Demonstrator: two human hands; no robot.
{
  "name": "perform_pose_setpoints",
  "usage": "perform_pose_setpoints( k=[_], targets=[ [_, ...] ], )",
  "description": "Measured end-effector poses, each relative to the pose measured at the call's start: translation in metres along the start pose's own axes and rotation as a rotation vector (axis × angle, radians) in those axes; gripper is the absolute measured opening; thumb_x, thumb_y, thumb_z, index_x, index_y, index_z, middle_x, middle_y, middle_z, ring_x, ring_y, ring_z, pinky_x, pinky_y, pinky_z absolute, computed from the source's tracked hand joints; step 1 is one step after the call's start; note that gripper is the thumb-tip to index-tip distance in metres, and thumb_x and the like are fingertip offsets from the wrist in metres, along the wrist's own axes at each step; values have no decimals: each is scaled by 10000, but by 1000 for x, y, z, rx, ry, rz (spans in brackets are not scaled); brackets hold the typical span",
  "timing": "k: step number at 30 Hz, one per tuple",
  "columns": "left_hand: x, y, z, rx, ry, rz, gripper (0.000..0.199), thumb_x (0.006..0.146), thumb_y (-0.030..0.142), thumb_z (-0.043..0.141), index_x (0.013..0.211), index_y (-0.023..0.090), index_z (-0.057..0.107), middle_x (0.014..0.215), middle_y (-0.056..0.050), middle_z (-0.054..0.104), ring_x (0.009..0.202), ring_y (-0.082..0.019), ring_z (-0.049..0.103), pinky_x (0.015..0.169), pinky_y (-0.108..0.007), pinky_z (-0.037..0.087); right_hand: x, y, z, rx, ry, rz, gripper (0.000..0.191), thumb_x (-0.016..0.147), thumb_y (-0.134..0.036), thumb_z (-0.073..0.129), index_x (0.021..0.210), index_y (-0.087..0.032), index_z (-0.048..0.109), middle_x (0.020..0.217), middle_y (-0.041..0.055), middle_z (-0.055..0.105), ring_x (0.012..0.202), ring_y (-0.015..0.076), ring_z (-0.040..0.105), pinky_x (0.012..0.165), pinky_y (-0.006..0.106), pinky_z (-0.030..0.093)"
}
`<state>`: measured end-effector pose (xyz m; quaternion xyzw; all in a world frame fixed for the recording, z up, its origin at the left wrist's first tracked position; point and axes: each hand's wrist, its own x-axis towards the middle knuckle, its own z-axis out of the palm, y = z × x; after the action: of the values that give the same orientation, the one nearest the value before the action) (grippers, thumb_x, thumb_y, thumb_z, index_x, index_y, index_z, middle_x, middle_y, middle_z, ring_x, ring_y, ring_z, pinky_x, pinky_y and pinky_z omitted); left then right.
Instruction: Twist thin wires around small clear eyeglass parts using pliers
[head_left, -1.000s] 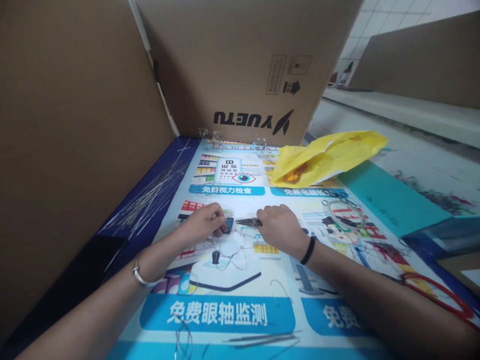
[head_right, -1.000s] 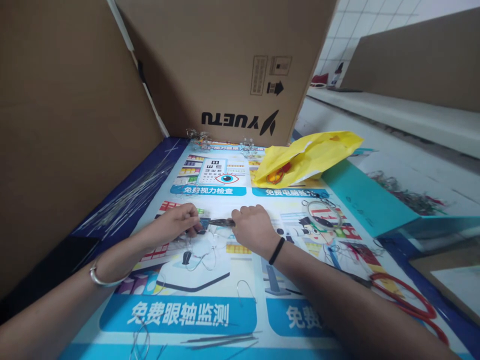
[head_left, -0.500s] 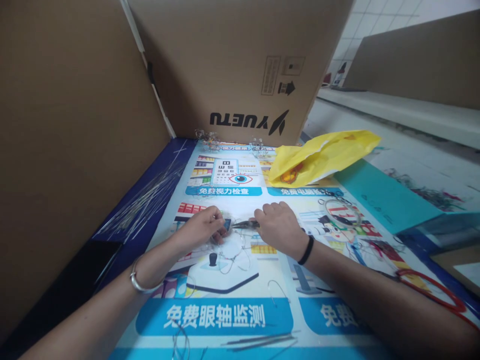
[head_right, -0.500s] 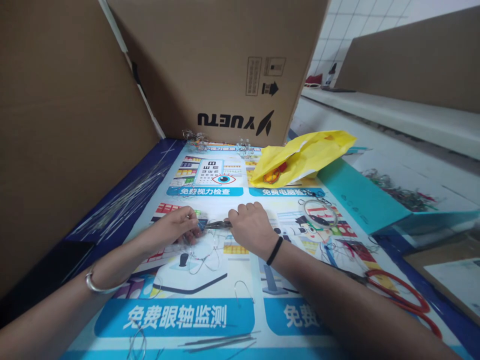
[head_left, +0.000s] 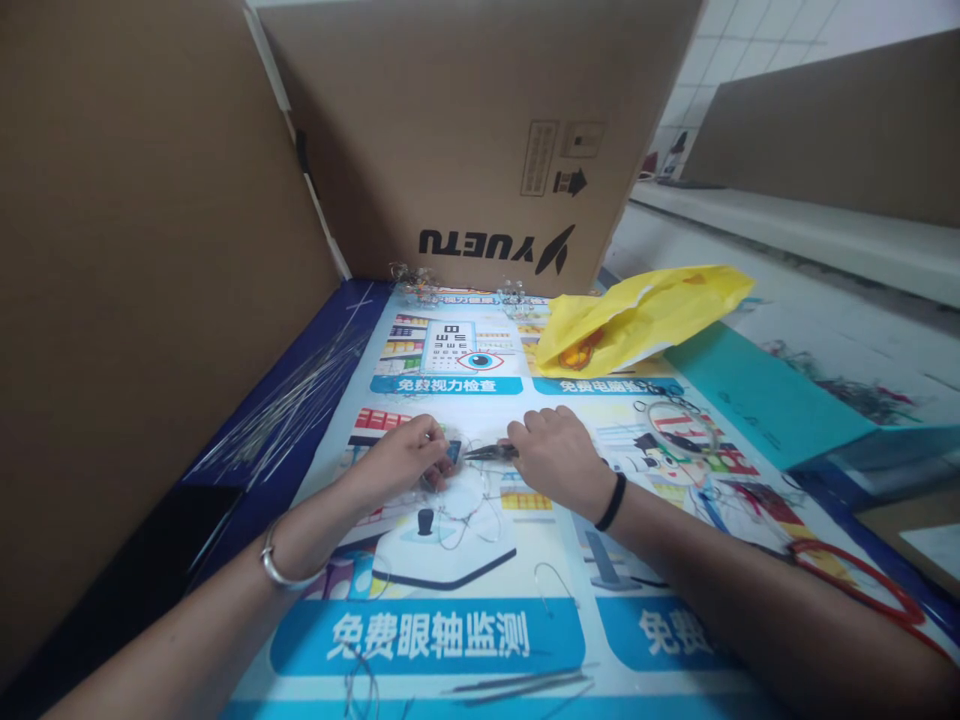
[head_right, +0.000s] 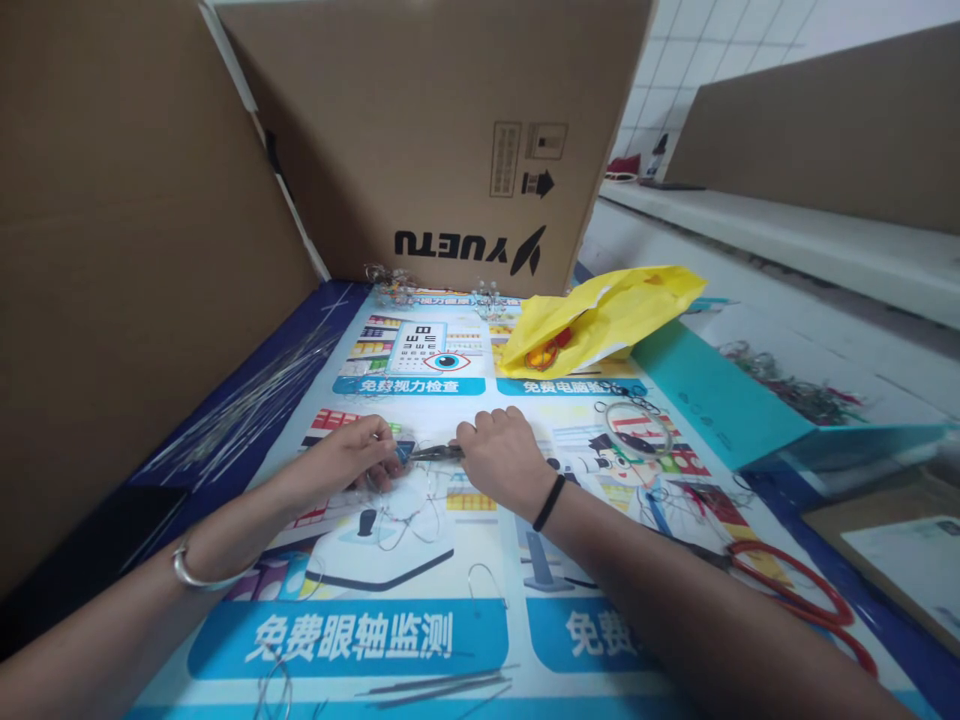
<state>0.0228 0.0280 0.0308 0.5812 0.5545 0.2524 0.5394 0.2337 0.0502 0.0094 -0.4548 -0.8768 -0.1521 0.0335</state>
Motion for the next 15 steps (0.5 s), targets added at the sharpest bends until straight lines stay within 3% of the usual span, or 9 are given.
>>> perform_pose_setpoints(
  k=[15],
  targets=[
    [0, -2, 2, 25, -26, -4, 177, 824, 358, 428, 777, 198, 369, 741, -30, 649, 553, -127, 607, 441, -216, 299, 1, -1, -6, 90, -119, 49, 176, 768, -257, 491, 872, -162, 599, 837, 96, 620, 793, 204, 536, 680, 328, 250]
  ],
)
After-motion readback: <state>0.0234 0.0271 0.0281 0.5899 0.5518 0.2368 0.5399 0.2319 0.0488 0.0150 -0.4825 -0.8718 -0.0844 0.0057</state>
